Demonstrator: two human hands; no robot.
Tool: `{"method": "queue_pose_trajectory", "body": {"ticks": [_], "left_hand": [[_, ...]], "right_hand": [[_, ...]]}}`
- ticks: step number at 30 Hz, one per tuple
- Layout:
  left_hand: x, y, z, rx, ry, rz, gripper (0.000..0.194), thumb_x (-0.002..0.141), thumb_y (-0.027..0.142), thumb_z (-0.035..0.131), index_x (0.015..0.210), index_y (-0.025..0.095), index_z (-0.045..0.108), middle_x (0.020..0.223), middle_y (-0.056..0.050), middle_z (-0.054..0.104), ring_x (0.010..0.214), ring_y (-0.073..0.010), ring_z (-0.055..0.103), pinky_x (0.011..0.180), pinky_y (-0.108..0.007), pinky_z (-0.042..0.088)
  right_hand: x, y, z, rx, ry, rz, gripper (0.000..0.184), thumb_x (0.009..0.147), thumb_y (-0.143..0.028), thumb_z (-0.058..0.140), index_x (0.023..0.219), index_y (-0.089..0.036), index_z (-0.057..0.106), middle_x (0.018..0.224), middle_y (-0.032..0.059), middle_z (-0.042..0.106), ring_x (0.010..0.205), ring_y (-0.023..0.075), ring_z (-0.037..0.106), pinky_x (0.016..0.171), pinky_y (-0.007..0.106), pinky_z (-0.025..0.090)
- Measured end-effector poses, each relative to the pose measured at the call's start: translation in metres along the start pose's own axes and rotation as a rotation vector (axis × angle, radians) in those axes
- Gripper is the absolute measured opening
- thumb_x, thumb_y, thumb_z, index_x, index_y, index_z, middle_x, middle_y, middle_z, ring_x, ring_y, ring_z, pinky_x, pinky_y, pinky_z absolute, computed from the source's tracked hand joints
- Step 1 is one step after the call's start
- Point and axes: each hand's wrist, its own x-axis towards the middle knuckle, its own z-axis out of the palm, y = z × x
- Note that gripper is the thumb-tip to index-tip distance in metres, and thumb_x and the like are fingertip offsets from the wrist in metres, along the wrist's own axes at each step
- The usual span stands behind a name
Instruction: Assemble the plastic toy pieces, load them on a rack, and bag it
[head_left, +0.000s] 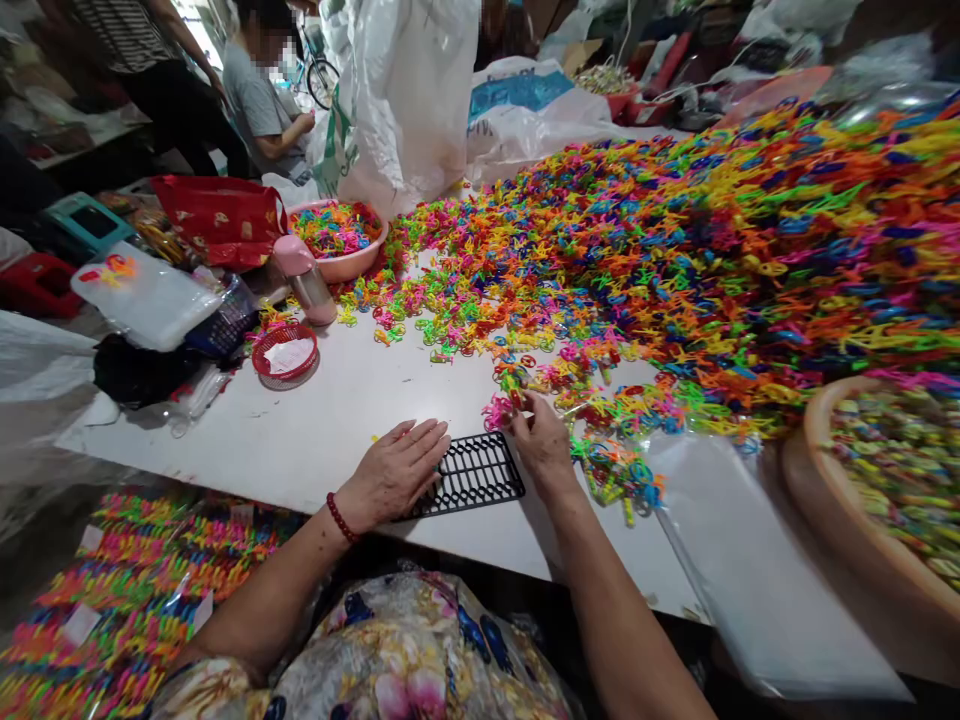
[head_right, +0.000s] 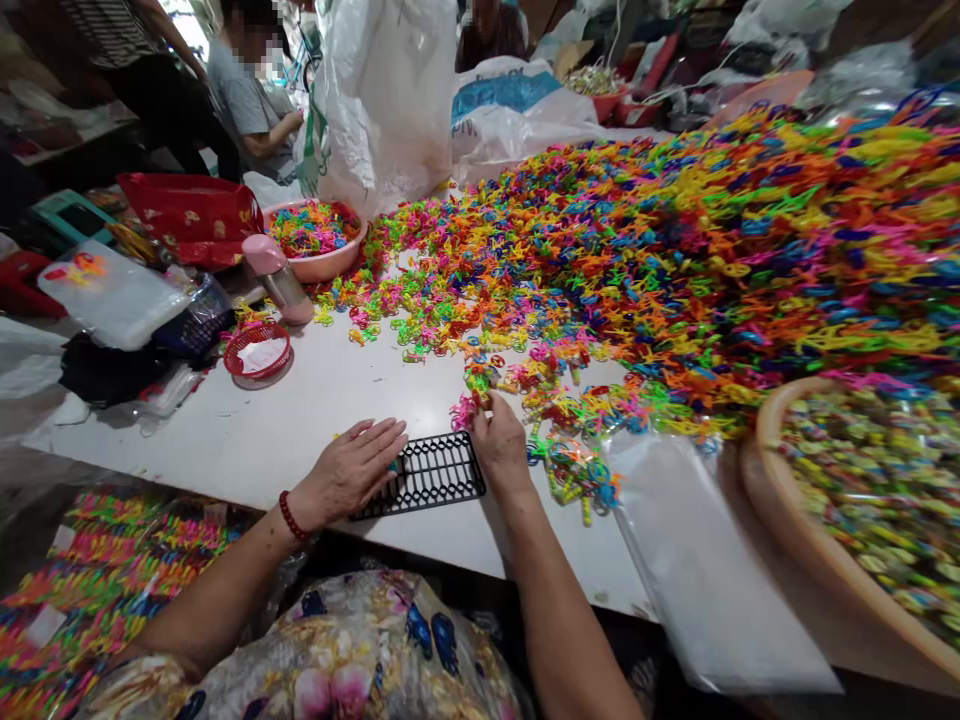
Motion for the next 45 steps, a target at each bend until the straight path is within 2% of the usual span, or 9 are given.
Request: {"method": "queue_pose_trajectory", "body": {"ticks": [7, 16, 21, 26, 29, 31, 36, 40, 45], "left_hand": [[0.001, -0.002, -0.002, -0.055, 0.042, 0.006, 0.060, 0.097, 0.017, 0.040, 0.153, 0.011, 0.022, 0.148, -0.014, 0.047, 0.143, -0.0191, 0.037, 0.117, -0.038, 0.033], [0.000, -0.003, 0.000, -0.062, 0.056, 0.013, 0.061, 0.096, 0.015, 0.037, 0.154, 0.009, 0.020, 0.150, -0.016, 0.044, 0.144, -0.0204, 0.035, 0.116, -0.039, 0.035], [0.001, -0.003, 0.000, -0.031, 0.045, 0.015, 0.059, 0.095, 0.014, 0.038, 0.151, 0.006, 0.025, 0.151, -0.017, 0.043, 0.145, -0.0202, 0.033, 0.117, -0.038, 0.033], [0.001, -0.002, 0.000, 0.038, -0.033, 0.004, 0.050, 0.098, 0.026, 0.039, 0.147, 0.014, 0.037, 0.155, -0.012, 0.038, 0.145, -0.0207, 0.034, 0.117, -0.039, 0.030], [0.001, -0.001, -0.001, 0.074, -0.075, -0.003, 0.048, 0.099, 0.033, 0.040, 0.145, 0.017, 0.043, 0.155, -0.007, 0.039, 0.144, -0.0218, 0.035, 0.118, -0.039, 0.028], [0.001, -0.001, -0.003, 0.088, -0.095, -0.007, 0.048, 0.100, 0.034, 0.039, 0.145, 0.016, 0.043, 0.155, -0.006, 0.039, 0.144, -0.0212, 0.035, 0.118, -0.039, 0.027], [0.004, 0.001, -0.012, 0.079, -0.132, -0.008, 0.052, 0.100, 0.039, 0.038, 0.148, 0.019, 0.037, 0.156, -0.007, 0.037, 0.145, -0.0229, 0.032, 0.121, -0.047, 0.018], [0.008, 0.002, -0.013, 0.033, -0.115, -0.003, 0.046, 0.100, 0.038, 0.039, 0.141, 0.018, 0.045, 0.152, -0.008, 0.043, 0.145, -0.0235, 0.033, 0.121, -0.048, 0.020], [0.010, 0.002, -0.009, -0.042, -0.081, -0.005, 0.037, 0.100, 0.033, 0.042, 0.127, 0.012, 0.056, 0.149, -0.013, 0.046, 0.144, -0.0232, 0.036, 0.118, -0.044, 0.030]], "right_hand": [[-0.032, -0.020, 0.033, 0.492, -0.230, 0.129, 0.036, 0.084, -0.054, 0.056, 0.095, -0.020, 0.061, 0.076, 0.0010, 0.063, 0.065, 0.0163, 0.057, 0.063, 0.028, 0.049], [-0.059, -0.051, 0.050, 0.191, -0.402, -0.111, 0.011, 0.090, -0.027, 0.048, 0.089, -0.021, 0.056, 0.075, 0.0030, 0.065, 0.065, 0.0175, 0.055, 0.065, 0.027, 0.044], [-0.055, -0.044, 0.052, 0.116, -0.498, -0.282, 0.024, 0.080, -0.004, 0.043, 0.091, -0.020, 0.058, 0.084, 0.0060, 0.068, 0.075, 0.0173, 0.060, 0.071, 0.025, 0.045], [-0.061, -0.042, 0.067, 0.063, -0.465, -0.417, 0.029, 0.081, -0.004, 0.043, 0.101, -0.014, 0.061, 0.099, 0.0115, 0.069, 0.090, 0.0201, 0.061, 0.084, 0.030, 0.047], [-0.059, -0.040, 0.067, 0.045, -0.500, -0.386, 0.025, 0.084, -0.006, 0.045, 0.096, -0.016, 0.064, 0.091, 0.0081, 0.069, 0.083, 0.0180, 0.061, 0.078, 0.028, 0.048], [-0.052, -0.034, 0.056, 0.045, -0.462, -0.377, 0.022, 0.086, -0.009, 0.048, 0.098, -0.018, 0.065, 0.091, 0.0065, 0.068, 0.083, 0.0178, 0.061, 0.079, 0.029, 0.049], [-0.021, -0.006, 0.017, -0.282, -0.100, -0.226, 0.021, 0.093, -0.022, 0.048, 0.104, -0.015, 0.065, 0.106, 0.0135, 0.061, 0.095, 0.0236, 0.058, 0.085, 0.035, 0.047], [-0.007, 0.001, 0.003, -0.549, -0.209, -0.136, 0.020, 0.094, -0.022, 0.047, 0.093, -0.015, 0.066, 0.099, 0.0140, 0.061, 0.088, 0.0234, 0.057, 0.078, 0.032, 0.043], [-0.023, -0.018, 0.015, -0.174, -0.197, -0.096, 0.019, 0.093, -0.019, 0.042, 0.103, -0.016, 0.058, 0.093, 0.0098, 0.065, 0.083, 0.0205, 0.059, 0.076, 0.029, 0.043]]}}
